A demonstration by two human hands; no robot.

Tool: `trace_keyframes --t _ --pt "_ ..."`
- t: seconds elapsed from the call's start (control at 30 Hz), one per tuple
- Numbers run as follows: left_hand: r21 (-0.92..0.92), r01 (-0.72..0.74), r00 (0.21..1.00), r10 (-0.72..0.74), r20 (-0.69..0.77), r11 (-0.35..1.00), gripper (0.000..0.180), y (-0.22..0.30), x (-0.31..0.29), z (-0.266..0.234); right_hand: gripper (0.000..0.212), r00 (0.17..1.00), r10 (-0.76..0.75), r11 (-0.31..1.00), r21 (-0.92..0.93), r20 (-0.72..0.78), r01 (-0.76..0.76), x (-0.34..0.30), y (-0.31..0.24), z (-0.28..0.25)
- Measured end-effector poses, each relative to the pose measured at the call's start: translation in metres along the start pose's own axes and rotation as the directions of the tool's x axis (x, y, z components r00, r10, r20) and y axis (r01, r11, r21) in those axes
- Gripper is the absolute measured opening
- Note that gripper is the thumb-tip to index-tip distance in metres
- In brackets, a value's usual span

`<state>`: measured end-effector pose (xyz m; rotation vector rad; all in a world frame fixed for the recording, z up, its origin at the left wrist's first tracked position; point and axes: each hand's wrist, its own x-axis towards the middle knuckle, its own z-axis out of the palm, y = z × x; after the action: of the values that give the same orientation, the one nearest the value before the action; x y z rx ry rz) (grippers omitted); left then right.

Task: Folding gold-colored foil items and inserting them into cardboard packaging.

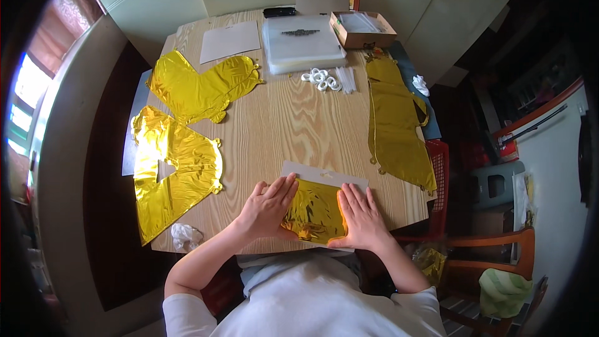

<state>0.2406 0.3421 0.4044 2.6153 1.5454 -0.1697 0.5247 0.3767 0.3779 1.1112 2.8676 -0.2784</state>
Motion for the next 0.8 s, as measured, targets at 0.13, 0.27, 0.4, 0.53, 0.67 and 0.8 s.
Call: trace_keyframes --t 0.13,0.27,0.4,0.53,0.67,0.8 --pt "-0.02 -0.016 0.999 0.016 -0.037 1.0 0.127 -0.003 0.002 0.0 0.136 1.0 -0.01 1.0 -0.005 0.026 0.011 -0.004 0.0 -0.001" --pt "-0.001 -0.028 0.998 0.028 -0.062 1.0 0.13 -0.003 0.002 0.002 0.138 0.999 -0.016 1.0 -0.012 0.044 0.016 -0.005 0.001 -0.002" --pt "0.005 -0.011 0.998 0.012 -0.057 1.0 0.133 -0.006 0.001 -0.002 0.138 0.999 -0.024 1.0 -0.018 0.046 0.024 -0.006 0.001 -0.003" --pt "-0.066 0.005 1.0 -0.007 -0.029 0.998 0.134 -0.008 0.003 -0.007 0.138 0.999 -0.023 0.999 -0.038 0.041 0.025 -0.006 0.002 -0.001" --pt "-0.045 0.023 0.996 -0.027 -0.083 0.999 0.13 -0.008 0.0 -0.003 0.139 0.999 -0.029 0.999 -0.041 0.041 0.031 -0.005 0.001 -0.001" --pt "-0.01 0.086 0.971 -0.086 -0.224 0.996 0.113 0.002 -0.022 -0.002 0.139 0.999 -0.039 0.999 -0.03 0.03 0.039 -0.004 0.002 0.001"
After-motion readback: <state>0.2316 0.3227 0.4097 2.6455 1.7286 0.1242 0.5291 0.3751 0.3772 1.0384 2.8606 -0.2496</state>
